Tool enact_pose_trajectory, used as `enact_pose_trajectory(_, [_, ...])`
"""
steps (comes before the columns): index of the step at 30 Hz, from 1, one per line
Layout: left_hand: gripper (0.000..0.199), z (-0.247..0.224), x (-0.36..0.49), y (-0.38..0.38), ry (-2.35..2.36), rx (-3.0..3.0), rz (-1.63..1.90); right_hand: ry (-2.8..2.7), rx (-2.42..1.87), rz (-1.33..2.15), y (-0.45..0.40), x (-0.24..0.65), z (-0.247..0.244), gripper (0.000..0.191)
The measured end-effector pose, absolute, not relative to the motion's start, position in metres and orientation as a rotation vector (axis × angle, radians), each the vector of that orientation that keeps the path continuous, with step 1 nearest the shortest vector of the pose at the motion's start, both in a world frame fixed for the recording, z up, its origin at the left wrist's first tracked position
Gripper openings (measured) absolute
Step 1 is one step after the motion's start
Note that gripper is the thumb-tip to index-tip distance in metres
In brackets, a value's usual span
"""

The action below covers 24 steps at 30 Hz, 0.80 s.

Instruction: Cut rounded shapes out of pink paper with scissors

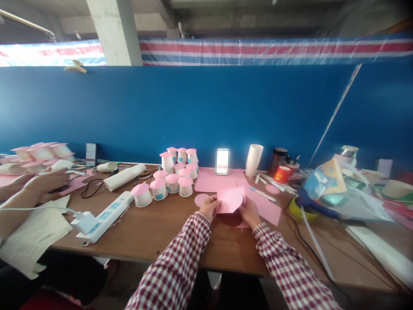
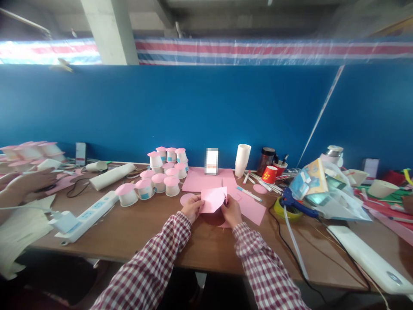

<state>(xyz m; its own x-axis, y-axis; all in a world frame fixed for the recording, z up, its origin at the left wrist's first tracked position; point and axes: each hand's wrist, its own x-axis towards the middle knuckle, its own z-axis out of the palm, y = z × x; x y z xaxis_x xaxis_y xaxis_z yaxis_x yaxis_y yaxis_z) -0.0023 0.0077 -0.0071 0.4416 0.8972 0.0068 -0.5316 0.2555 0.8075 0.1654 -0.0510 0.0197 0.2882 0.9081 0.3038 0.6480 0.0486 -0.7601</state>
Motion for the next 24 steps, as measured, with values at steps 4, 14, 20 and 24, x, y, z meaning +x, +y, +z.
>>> enact_pose_trajectory(4, [0.04,-0.0065,-0.002,0.0073,0.503,0.839,1.034,-1.44,-1.688,0.356,-0.051,0.1656,0.0191,0.013])
enact_pose_trajectory(14, [0.039,-0.0069,-0.0011,0.0075,0.499,0.852,1.042,-1.461,-1.664,0.332,-0.051,0.1651,0.02,0.012])
enact_pose_trajectory(20, [0.041,-0.0055,-0.0013,0.0063,0.51,0.853,1.037,-1.456,-1.667,0.342,-0.0514,0.1653,0.0199,0.013])
enact_pose_trajectory(24, [0.04,-0.0039,-0.0017,0.0052,0.515,0.856,1.034,-1.451,-1.682,0.353,-0.0517,0.1643,0.0214,0.015])
